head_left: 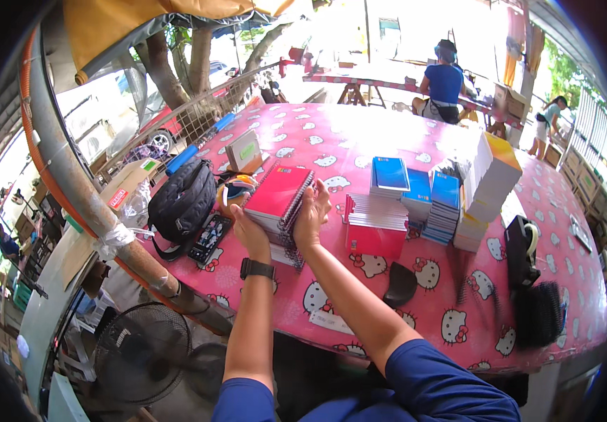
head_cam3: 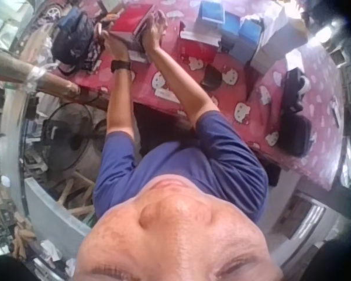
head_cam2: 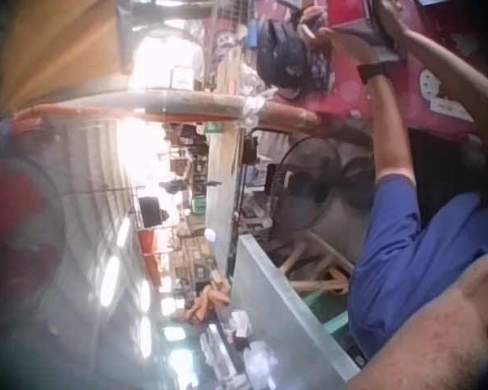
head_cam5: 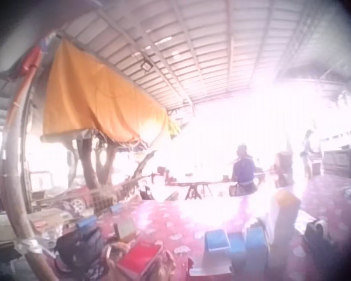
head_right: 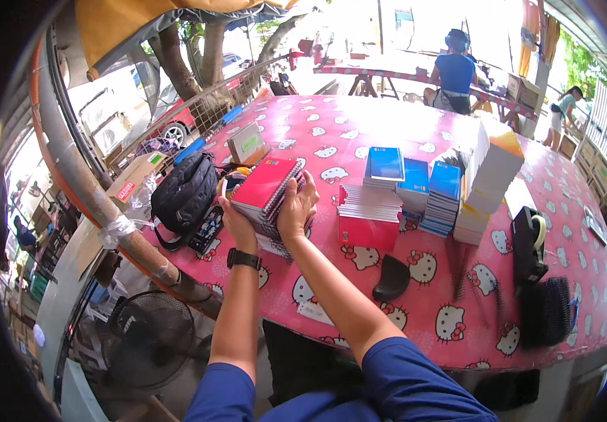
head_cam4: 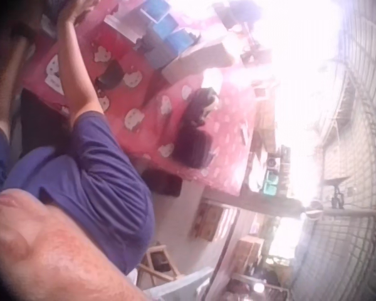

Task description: The person places small white labels on the covers of notebooks and then puts the notebooks into clear plastic sleeves.

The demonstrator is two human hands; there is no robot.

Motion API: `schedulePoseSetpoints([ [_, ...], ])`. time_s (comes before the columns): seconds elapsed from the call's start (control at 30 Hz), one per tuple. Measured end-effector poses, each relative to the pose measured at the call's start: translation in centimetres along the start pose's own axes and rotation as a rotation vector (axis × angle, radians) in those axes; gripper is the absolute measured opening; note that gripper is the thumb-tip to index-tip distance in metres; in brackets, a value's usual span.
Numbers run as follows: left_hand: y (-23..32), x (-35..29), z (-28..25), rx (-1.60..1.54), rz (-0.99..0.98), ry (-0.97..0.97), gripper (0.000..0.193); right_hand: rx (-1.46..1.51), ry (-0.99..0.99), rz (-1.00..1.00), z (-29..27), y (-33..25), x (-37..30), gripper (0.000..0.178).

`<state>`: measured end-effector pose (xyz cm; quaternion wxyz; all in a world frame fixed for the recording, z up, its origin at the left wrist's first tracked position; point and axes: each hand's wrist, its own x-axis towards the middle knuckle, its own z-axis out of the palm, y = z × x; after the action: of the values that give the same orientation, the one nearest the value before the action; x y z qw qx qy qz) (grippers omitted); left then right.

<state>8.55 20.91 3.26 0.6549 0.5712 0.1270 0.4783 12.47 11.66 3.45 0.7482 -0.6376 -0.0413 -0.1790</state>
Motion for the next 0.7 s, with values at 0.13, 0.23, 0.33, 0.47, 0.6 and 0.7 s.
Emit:
schedulePoseSetpoints([
  [0.13,0.3,0.2,0.0,0.022,0.046,-0.032,0.072,-0.156,0.025,-0.148,-1.9,-0.5,1.4,0.067],
  [0.23,1.0,0.0,-3.7,-0.017,0.104,-0.032,0.074,-0.469,-0.207,-0.632,-8.6,-1.3,4.2,0.036],
  [0.33,4.1,-3.3,-7.8,0.15,0.162,0.081,0.054,-0.866,-0.516,-0.656,-17.3,-1.9,6.4,0.027],
  [0.47,7.1,-9.8,-6.3,0.175,0.253,0.085,0.049,-1.079,-0.516,-0.823,-21.7,0.2,7.1,0.026],
  [0.6,10.2,-14.3,-2.7,0.242,0.516,-0.162,0.044,-1.053,-0.468,-0.826,-20.7,-0.5,7.6,0.017],
  [0.7,11.9,-16.1,-2.0,0.407,0.687,-0.258,0.043,-0.795,-0.426,-0.772,-20.6,-4.9,5.4,0.006],
])
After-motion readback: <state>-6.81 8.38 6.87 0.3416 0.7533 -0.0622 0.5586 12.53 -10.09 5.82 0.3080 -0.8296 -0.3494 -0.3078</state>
